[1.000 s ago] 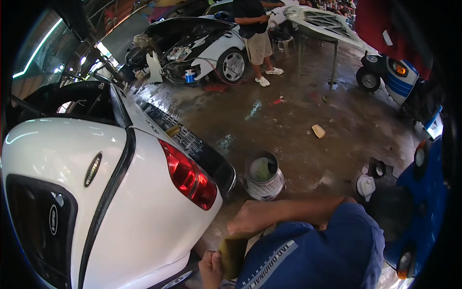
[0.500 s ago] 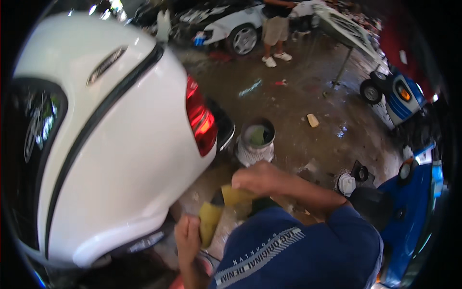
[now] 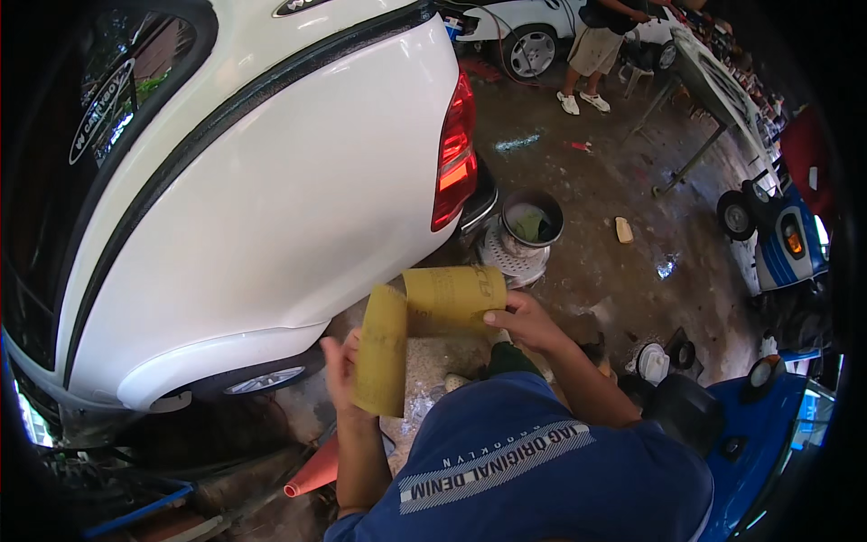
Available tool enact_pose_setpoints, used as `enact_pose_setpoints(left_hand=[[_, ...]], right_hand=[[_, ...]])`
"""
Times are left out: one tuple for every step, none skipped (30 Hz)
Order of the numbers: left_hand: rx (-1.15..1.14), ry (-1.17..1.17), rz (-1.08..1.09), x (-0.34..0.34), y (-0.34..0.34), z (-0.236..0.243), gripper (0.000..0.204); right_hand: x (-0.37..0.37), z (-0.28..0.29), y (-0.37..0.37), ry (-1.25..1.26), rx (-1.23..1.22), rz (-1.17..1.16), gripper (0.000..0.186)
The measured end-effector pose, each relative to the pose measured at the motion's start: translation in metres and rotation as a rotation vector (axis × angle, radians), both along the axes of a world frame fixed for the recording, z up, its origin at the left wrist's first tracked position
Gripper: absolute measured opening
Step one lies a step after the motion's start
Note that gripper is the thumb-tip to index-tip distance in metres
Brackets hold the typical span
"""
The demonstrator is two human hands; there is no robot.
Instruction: The person examines sheets of sandpaper, chooses a piece, dips it into a bucket of water, and sands the upper rear side panel of a white truck.
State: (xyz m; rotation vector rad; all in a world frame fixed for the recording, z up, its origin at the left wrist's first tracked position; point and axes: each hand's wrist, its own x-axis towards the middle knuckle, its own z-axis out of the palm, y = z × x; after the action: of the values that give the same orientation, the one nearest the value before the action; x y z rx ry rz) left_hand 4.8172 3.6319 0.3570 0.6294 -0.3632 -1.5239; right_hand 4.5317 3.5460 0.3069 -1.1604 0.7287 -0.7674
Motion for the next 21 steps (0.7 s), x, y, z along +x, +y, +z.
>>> enact_pose_setpoints(left_hand=[[-0.002, 0.002, 0.000, 0.005, 0.005, -0.006, 0.067], [-0.094, 0.176, -0.062, 0.009, 0.010, -0.012, 0.079], [-0.150, 0.326, -0.099, 0.012, 0.016, -0.019, 0.094], [-0.190, 0.356, -0.126, 0.014, 0.022, -0.026, 0.094], [-0.212, 0.273, -0.103, 0.013, 0.028, -0.033, 0.097], [-0.228, 0.179, -0.086, 0.011, 0.032, -0.040, 0.100], [-0.236, 0.198, -0.075, 0.008, 0.036, -0.046, 0.100], [-0.312, -0.024, -0.082, 0.004, 0.039, -0.051, 0.094], [-0.397, -0.275, -0.099, 0.001, 0.041, -0.054, 0.088], [-0.383, -0.242, -0.080, -0.002, 0.042, -0.055, 0.088], [-0.234, -0.414, -0.083, -0.004, 0.044, -0.054, 0.080], [-0.106, -0.579, -0.072, -0.007, 0.044, -0.052, 0.073], [-0.082, -0.578, -0.084, -0.009, 0.043, -0.049, 0.073], [-0.011, -0.566, -0.027, -0.011, 0.041, -0.045, 0.066], [0.004, -0.530, 0.038, -0.012, 0.039, -0.041, 0.060], [0.059, -0.553, 0.028, -0.013, 0.037, -0.037, 0.060], [0.065, -0.413, 0.033, -0.014, 0.037, -0.033, 0.058], [0.045, -0.261, 0.038, -0.015, 0.036, -0.029, 0.057], [0.081, -0.275, 0.039, -0.016, 0.036, -0.027, 0.057], [0.064, -0.199, 0.038, -0.018, 0.036, -0.024, 0.056], [0.047, -0.122, 0.037, -0.020, 0.035, -0.023, 0.055]], right_hand=[[-0.001, 0.005, 0.003, 0.026, 0.014, 0.004, 0.038], [-0.004, 0.012, 0.006, -0.002, 0.080, -0.045, 0.037], [-0.006, 0.020, 0.008, -0.048, 0.132, -0.086, 0.036], [-0.007, 0.027, 0.009, -0.025, 0.141, -0.095, 0.036], [-0.008, 0.033, 0.009, -0.033, 0.101, -0.117, 0.034], [-0.009, 0.039, 0.010, -0.053, 0.047, -0.130, 0.032], [-0.010, 0.044, 0.011, -0.032, 0.057, -0.134, 0.032], [-0.009, 0.048, 0.015, -0.043, 0.064, -0.175, 0.034], [-0.007, 0.051, 0.017, -0.077, 0.071, -0.213, 0.037], [-0.005, 0.053, 0.020, -0.048, 0.072, -0.210, 0.037], [-0.002, 0.054, 0.022, -0.066, 0.075, -0.224, 0.038], [0.001, 0.054, 0.023, -0.086, 0.077, -0.238, 0.039], [0.003, 0.055, 0.022, -0.081, 0.077, -0.236, 0.039], [0.005, 0.055, 0.021, -0.092, 0.175, -0.285, 0.039], [0.005, 0.056, 0.019, -0.123, 0.287, -0.324, 0.038], [0.004, 0.057, 0.016, -0.101, 0.274, -0.338, 0.038], [0.003, 0.058, 0.013, -0.185, 0.344, -0.340, 0.038], [0.000, 0.059, 0.011, -0.299, 0.406, -0.332, 0.038], [-0.002, 0.060, 0.010, -0.269, 0.424, -0.343, 0.038], [-0.005, 0.061, 0.009, -0.292, 0.428, -0.315, 0.039], [-0.007, 0.062, 0.009, -0.350, 0.427, -0.267, 0.040]])
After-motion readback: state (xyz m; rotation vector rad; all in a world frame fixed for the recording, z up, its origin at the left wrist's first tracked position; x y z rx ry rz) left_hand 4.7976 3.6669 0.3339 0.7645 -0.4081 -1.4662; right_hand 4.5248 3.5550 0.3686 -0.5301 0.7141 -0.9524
